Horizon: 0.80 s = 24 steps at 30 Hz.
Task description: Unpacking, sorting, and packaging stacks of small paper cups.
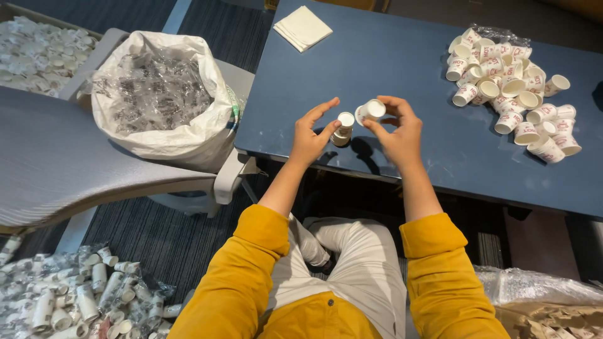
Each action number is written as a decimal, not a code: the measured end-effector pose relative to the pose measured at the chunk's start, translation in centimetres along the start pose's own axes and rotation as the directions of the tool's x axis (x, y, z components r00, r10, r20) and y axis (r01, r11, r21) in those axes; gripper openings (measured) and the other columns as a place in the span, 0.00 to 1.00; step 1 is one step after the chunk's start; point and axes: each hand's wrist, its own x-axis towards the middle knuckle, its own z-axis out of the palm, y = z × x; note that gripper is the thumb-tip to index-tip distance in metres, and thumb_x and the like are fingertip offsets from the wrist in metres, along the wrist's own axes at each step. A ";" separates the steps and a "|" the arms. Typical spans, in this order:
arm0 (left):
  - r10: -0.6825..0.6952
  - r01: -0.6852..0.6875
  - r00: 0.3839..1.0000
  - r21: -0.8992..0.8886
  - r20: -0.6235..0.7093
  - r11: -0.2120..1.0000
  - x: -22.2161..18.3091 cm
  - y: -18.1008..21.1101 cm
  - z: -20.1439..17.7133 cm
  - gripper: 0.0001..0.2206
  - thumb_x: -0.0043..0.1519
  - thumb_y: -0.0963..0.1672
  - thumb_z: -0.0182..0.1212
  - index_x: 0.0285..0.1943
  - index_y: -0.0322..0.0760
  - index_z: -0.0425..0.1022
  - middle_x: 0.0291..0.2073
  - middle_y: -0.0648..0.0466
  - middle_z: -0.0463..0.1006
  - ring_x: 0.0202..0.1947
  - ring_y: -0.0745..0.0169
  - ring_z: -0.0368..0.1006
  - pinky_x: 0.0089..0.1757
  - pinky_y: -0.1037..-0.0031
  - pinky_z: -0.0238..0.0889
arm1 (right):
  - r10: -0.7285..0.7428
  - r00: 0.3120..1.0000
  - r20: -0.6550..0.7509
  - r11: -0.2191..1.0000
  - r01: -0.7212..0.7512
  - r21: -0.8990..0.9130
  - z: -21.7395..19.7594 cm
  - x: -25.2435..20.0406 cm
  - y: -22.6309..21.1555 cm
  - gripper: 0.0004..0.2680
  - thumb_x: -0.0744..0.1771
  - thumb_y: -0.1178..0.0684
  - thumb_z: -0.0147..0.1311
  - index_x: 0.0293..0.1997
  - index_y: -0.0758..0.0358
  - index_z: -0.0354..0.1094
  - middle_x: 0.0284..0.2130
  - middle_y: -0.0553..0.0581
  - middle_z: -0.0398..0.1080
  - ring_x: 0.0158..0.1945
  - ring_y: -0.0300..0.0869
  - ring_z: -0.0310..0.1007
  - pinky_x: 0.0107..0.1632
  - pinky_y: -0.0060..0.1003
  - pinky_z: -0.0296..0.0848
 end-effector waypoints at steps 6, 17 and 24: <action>-0.041 0.041 0.998 -0.015 0.043 0.999 0.9 2.5 0.5 0.18 0.61 0.40 0.65 0.61 0.40 0.77 0.54 0.47 0.82 0.55 0.55 0.80 0.57 0.66 0.70 | 0.017 0.992 0.128 1.000 -0.019 0.015 3.2 0.1 -0.9 0.19 0.66 0.58 0.63 0.65 0.60 0.66 0.55 0.60 0.75 0.59 0.47 0.77 0.61 0.42 0.76; -0.045 0.047 0.998 0.050 -0.033 0.998 0.5 1.6 0.8 0.16 0.62 0.38 0.63 0.59 0.42 0.79 0.52 0.48 0.83 0.53 0.55 0.81 0.55 0.68 0.74 | 0.000 0.996 0.086 0.999 -0.003 0.040 4.9 -1.6 0.2 0.17 0.72 0.56 0.50 0.72 0.59 0.58 0.63 0.61 0.69 0.67 0.51 0.68 0.68 0.46 0.67; -0.058 0.057 0.998 0.089 0.007 0.994 -0.2 1.5 0.3 0.16 0.63 0.37 0.61 0.60 0.40 0.78 0.52 0.47 0.83 0.53 0.54 0.80 0.54 0.68 0.73 | 0.055 0.994 0.092 0.997 -0.060 0.042 5.2 -2.4 0.5 0.13 0.71 0.57 0.53 0.65 0.60 0.67 0.55 0.59 0.76 0.63 0.50 0.75 0.67 0.44 0.70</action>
